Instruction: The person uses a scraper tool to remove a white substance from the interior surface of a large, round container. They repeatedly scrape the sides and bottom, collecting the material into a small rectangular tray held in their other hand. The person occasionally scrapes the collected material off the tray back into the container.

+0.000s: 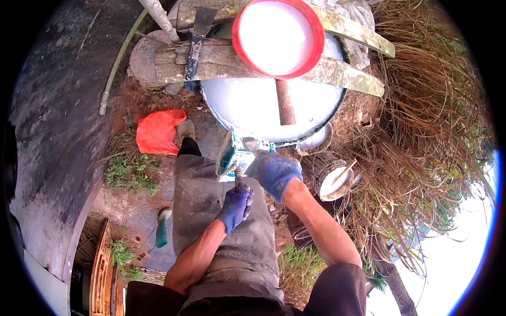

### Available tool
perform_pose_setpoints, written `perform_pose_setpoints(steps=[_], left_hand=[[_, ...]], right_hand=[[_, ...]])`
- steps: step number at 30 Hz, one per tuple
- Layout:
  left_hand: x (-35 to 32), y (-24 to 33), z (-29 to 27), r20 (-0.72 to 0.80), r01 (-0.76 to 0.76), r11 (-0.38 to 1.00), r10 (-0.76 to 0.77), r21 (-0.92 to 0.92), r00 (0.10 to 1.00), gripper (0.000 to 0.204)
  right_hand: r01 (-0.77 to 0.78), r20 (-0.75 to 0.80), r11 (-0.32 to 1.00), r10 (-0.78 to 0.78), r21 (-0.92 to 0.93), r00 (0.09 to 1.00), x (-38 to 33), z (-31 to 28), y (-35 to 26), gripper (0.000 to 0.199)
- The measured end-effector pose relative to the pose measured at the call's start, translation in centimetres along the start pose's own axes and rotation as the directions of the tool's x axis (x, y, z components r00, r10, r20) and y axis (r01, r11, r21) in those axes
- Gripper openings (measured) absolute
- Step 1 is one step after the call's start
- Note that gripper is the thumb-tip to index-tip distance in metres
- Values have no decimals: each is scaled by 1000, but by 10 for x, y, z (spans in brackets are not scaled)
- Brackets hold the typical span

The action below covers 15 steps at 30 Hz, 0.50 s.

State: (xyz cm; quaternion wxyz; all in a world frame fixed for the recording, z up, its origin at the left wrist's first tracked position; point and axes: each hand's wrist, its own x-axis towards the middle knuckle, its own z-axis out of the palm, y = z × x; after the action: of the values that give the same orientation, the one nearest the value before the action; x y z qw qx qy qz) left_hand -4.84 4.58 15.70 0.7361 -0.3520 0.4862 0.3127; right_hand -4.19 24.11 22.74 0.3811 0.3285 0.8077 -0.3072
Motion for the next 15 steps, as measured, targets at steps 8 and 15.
perform_pose_setpoints(steps=[8,15], left_hand=[[0,-4,-13,18,3,999,-2,-33,1000,29],[7,-5,-18,-15,-38,998,38,48,999,31]], right_hand=[[4,-9,997,-5,-74,1000,4,15,13,26],[-65,40,990,70,-127,997,52,10,29,26]])
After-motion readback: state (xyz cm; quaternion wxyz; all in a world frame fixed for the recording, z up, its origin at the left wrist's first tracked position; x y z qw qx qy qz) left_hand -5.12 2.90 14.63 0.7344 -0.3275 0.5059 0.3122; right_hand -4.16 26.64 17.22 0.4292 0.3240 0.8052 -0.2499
